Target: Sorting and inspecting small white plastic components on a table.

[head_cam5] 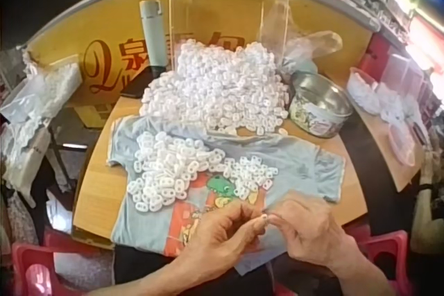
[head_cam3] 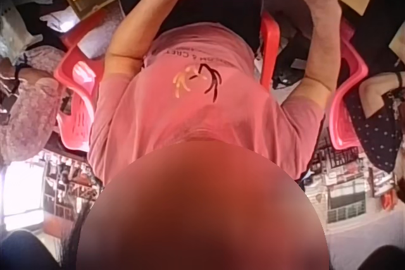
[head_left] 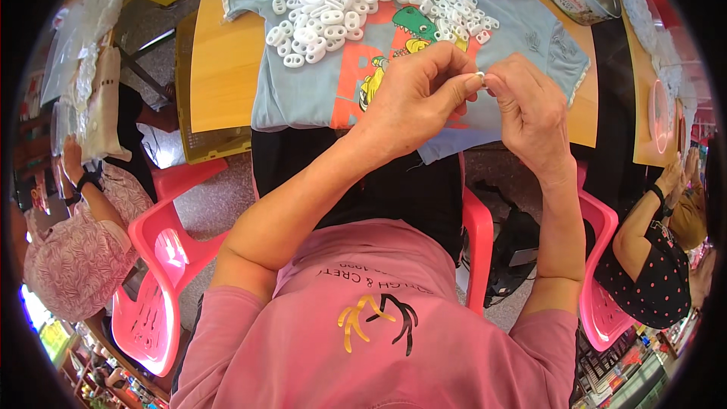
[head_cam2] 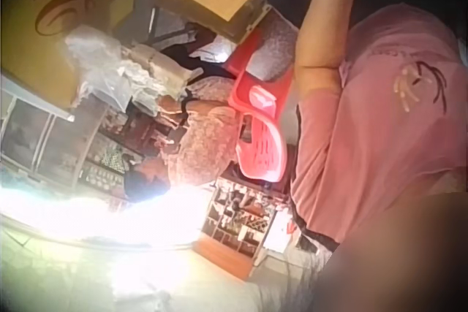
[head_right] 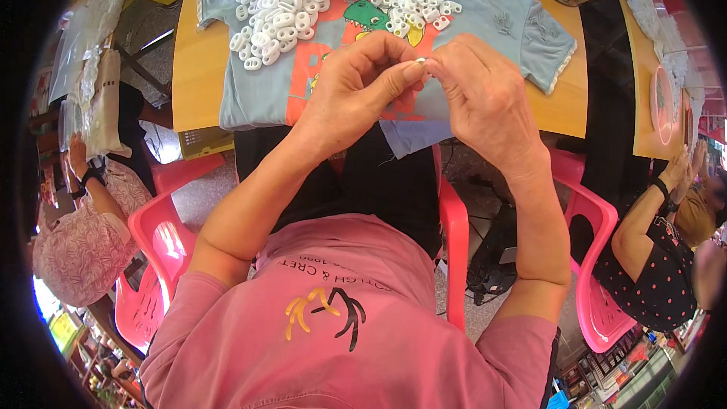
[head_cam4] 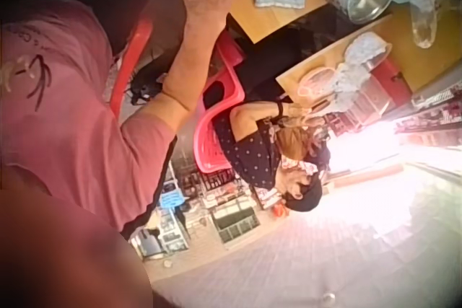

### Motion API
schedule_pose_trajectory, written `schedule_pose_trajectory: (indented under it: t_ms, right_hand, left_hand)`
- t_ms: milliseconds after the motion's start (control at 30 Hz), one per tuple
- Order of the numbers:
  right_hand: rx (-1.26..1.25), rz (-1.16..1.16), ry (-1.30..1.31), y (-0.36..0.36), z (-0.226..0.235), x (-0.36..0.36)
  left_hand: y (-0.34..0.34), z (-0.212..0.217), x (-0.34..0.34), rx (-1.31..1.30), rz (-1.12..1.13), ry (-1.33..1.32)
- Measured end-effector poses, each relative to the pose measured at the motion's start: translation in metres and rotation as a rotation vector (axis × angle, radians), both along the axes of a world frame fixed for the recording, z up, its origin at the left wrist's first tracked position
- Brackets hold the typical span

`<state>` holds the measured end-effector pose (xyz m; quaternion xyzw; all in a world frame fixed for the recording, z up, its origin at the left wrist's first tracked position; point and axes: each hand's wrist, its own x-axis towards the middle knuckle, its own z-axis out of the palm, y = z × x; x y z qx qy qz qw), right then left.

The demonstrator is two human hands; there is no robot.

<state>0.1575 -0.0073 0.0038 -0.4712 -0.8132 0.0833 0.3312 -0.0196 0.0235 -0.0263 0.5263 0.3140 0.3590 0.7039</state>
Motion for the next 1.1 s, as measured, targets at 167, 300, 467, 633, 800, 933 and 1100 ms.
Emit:
schedule_pose_trajectory:
  t_ms: [167,300,467,633,800,933,1100]
  right_hand:
    - [-0.108,0.008,-0.005,-0.001,0.001,0.001]
    - [-0.152,-0.014,0.047,-0.007,0.003,0.003]
    - [-0.197,0.015,0.105,-0.007,0.006,0.007]
    - [-0.113,0.003,0.04,-0.005,0.001,0.0]
    - [-0.027,-0.083,0.051,-0.005,-0.011,-0.019]
    - [0.052,-0.217,0.08,-0.001,-0.02,-0.032]
    - [0.036,-0.248,0.084,0.006,-0.015,-0.033]
  left_hand:
    - [-0.002,-0.004,0.0,0.088,-0.01,0.083]
    - [-0.004,-0.006,0.002,0.065,-0.016,0.073]
    - [-0.001,-0.001,0.003,0.028,0.014,0.01]
    - [0.001,0.001,0.002,-0.025,0.005,-0.042]
    - [0.0,-0.007,0.003,-0.011,0.103,-0.12]
    - [-0.002,-0.005,0.008,-0.047,0.193,-0.144]
    - [0.003,-0.011,0.011,-0.064,0.232,-0.199]
